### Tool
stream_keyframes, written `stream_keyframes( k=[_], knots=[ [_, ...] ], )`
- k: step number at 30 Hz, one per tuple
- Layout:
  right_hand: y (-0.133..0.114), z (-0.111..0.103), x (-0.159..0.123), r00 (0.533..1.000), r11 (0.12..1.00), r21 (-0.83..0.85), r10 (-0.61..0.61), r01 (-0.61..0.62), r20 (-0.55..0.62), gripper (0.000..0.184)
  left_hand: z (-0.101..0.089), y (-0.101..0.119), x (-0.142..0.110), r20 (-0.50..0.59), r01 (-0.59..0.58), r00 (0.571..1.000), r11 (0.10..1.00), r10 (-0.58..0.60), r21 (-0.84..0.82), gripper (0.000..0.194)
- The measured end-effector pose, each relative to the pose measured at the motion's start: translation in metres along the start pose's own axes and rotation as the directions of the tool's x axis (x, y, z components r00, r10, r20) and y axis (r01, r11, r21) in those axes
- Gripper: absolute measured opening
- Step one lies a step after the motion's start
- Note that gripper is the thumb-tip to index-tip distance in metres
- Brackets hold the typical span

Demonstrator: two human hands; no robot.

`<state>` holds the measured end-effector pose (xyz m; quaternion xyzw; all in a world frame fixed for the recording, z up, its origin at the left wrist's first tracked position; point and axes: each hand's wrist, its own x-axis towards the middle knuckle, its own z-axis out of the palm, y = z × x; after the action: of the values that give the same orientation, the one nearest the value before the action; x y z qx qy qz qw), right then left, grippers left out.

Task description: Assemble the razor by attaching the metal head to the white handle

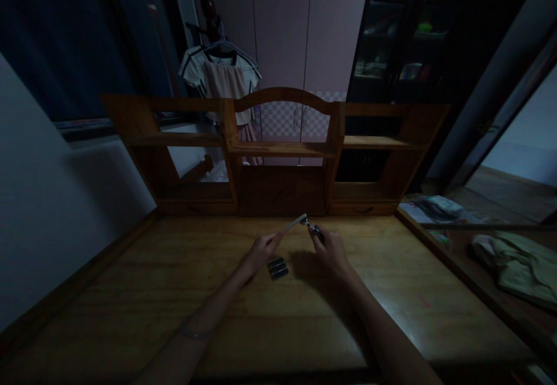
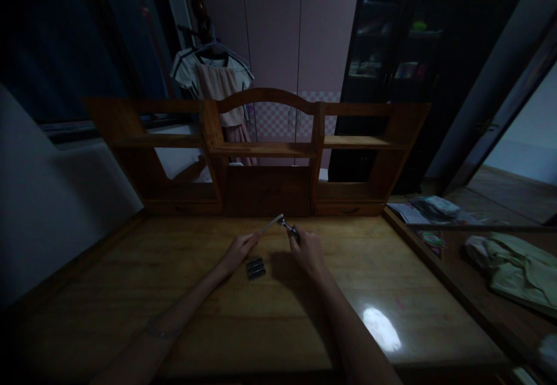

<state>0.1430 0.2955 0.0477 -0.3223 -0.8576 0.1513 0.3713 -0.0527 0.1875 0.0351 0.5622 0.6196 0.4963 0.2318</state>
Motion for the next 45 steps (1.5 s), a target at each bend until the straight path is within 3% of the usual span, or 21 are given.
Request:
stream_keyframes(
  k=[6,11,15,20,26,31,38,45],
  knots=[
    [0.0005,0.0012,0.0,1.0,1.0,0.018,0.003,-0.002,-0.005,0.032,-0.0019,-0.0018,0.002,-0.039,0.02,0.999,1.0,-0.02,0.005,0.046],
    [0.0013,0.0018,0.0,1.0,1.0,0.017,-0.006,0.006,-0.011,0.031,-0.0009,-0.0028,0.0017,-0.008,0.017,1.0,1.0,-0.017,-0.007,0.046],
    [0.001,0.0025,-0.0003,1.0,0.999,0.039,-0.009,0.009,-0.01,0.03,-0.0019,-0.0018,0.0005,-0.06,0.029,0.998,1.0,-0.029,-0.001,0.048],
    [-0.0013,0.0021,-0.0004,1.0,1.0,0.03,-0.005,0.006,-0.012,0.031,-0.0019,-0.0003,-0.0002,-0.01,0.017,1.0,1.0,-0.017,-0.011,0.047],
    [-0.0019,0.0022,-0.0005,1.0,0.999,0.046,-0.003,0.004,-0.027,0.029,-0.0011,-0.0052,0.0021,-0.05,0.036,0.998,0.998,-0.039,-0.052,0.047],
    [-0.0004,0.0032,-0.0003,1.0,0.999,0.045,-0.006,0.007,-0.021,0.031,0.0008,-0.0039,0.0014,0.007,0.048,0.999,0.997,-0.048,-0.056,0.048],
    [-0.0019,0.0016,-0.0009,1.0,0.999,0.049,-0.005,0.006,-0.03,0.031,-0.001,-0.0064,0.0017,-0.032,0.066,0.997,0.996,-0.068,-0.056,0.047],
    [-0.0028,0.0011,-0.0002,0.997,0.992,0.122,0.003,0.006,-0.075,0.031,0.0016,-0.0077,0.0016,0.0,0.047,0.999,0.997,-0.047,-0.054,0.049]
  ],
)
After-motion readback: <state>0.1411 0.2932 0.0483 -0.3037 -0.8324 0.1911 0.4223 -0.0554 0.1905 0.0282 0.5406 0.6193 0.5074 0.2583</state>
